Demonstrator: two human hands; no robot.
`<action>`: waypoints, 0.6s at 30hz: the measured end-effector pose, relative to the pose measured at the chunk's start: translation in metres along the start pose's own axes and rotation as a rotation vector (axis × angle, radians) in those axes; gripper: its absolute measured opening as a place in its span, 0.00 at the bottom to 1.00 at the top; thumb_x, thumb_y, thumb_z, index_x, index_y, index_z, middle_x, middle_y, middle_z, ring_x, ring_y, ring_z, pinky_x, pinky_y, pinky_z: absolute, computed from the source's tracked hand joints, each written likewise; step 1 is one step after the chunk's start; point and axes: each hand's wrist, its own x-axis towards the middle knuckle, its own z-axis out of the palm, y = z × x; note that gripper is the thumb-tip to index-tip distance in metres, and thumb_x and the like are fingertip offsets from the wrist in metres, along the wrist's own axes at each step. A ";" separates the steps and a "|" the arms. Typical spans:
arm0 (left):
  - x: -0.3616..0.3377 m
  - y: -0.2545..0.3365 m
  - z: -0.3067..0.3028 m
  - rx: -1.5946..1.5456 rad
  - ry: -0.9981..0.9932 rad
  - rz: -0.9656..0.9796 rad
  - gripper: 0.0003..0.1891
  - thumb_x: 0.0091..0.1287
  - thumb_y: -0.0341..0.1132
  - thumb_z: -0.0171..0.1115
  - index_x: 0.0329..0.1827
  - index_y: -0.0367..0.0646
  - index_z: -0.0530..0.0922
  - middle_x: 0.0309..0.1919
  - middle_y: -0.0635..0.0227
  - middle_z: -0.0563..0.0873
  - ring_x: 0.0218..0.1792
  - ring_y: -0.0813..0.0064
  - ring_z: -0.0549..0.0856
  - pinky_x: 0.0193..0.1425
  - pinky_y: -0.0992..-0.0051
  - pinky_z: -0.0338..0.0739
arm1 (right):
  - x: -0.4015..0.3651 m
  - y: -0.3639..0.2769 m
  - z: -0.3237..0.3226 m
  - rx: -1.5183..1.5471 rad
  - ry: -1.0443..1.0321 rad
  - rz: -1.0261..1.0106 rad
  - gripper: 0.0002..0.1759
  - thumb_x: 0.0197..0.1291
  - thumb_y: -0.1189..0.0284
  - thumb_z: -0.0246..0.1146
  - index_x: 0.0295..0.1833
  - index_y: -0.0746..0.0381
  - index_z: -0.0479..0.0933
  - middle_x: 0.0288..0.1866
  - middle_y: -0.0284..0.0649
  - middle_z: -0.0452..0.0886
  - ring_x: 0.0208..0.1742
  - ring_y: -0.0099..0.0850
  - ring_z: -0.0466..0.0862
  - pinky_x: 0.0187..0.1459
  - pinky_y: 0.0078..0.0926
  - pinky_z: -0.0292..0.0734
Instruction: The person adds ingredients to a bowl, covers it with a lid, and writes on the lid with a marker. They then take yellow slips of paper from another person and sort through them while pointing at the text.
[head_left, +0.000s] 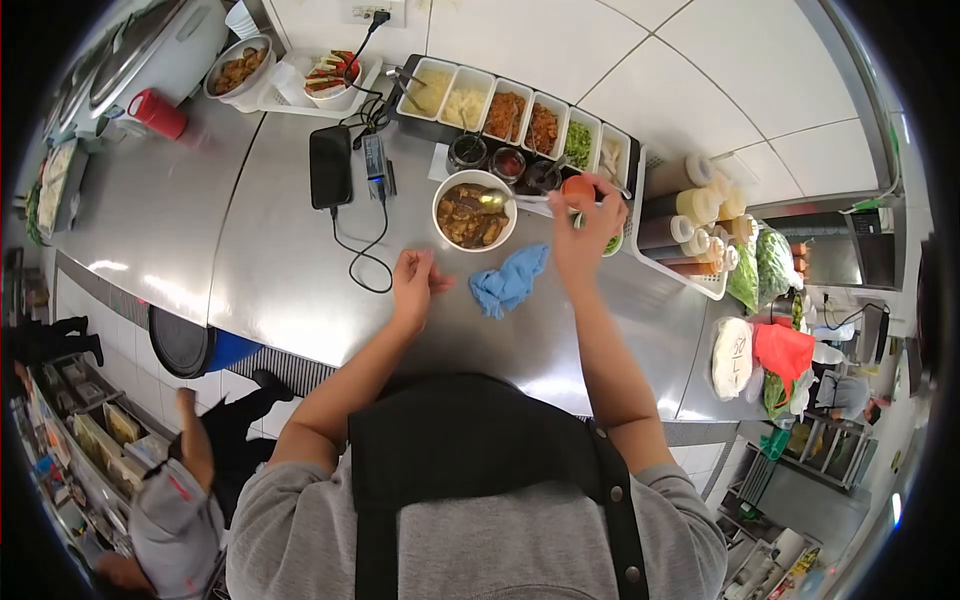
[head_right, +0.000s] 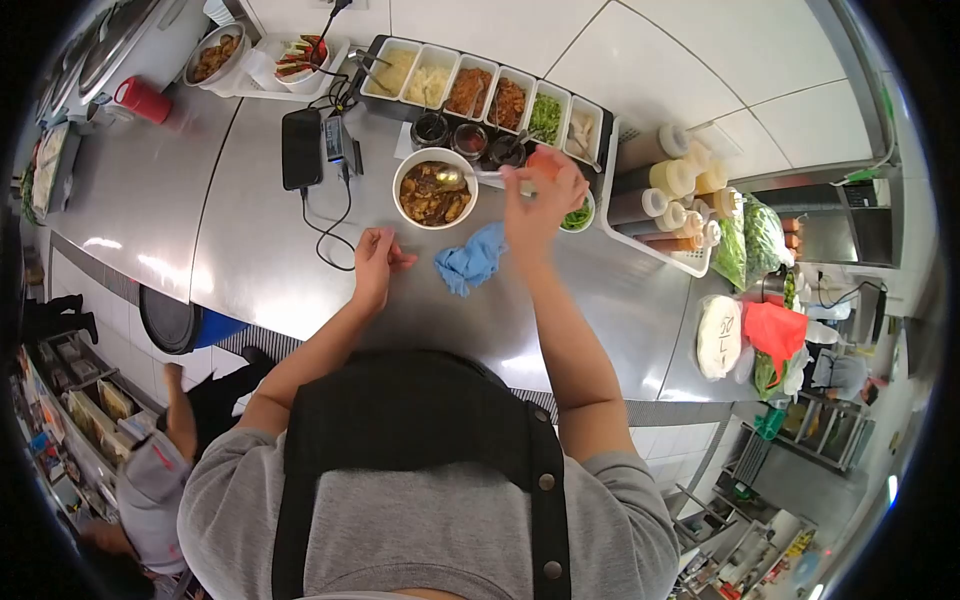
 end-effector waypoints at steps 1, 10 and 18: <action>-0.001 0.000 -0.001 0.003 0.005 -0.003 0.12 0.78 0.43 0.58 0.45 0.44 0.70 0.30 0.71 0.78 0.29 0.70 0.88 0.35 0.76 0.82 | 0.008 0.006 0.001 0.013 0.043 0.047 0.11 0.54 0.60 0.76 0.28 0.54 0.85 0.64 0.36 0.74 0.72 0.45 0.63 0.73 0.65 0.40; 0.010 0.006 0.005 -0.020 -0.016 0.007 0.11 0.76 0.40 0.61 0.42 0.43 0.71 0.26 0.72 0.78 0.27 0.74 0.87 0.31 0.79 0.81 | 0.066 0.009 0.049 -0.381 -0.267 -0.177 0.10 0.55 0.62 0.74 0.31 0.57 0.86 0.66 0.37 0.74 0.73 0.45 0.64 0.74 0.72 0.35; 0.016 0.002 -0.008 -0.022 0.022 0.014 0.13 0.75 0.40 0.63 0.39 0.42 0.71 0.26 0.72 0.79 0.26 0.76 0.86 0.30 0.80 0.80 | 0.146 -0.048 0.108 -0.478 -0.618 -0.208 0.18 0.57 0.57 0.70 0.43 0.61 0.87 0.61 0.44 0.75 0.70 0.42 0.68 0.70 0.65 0.54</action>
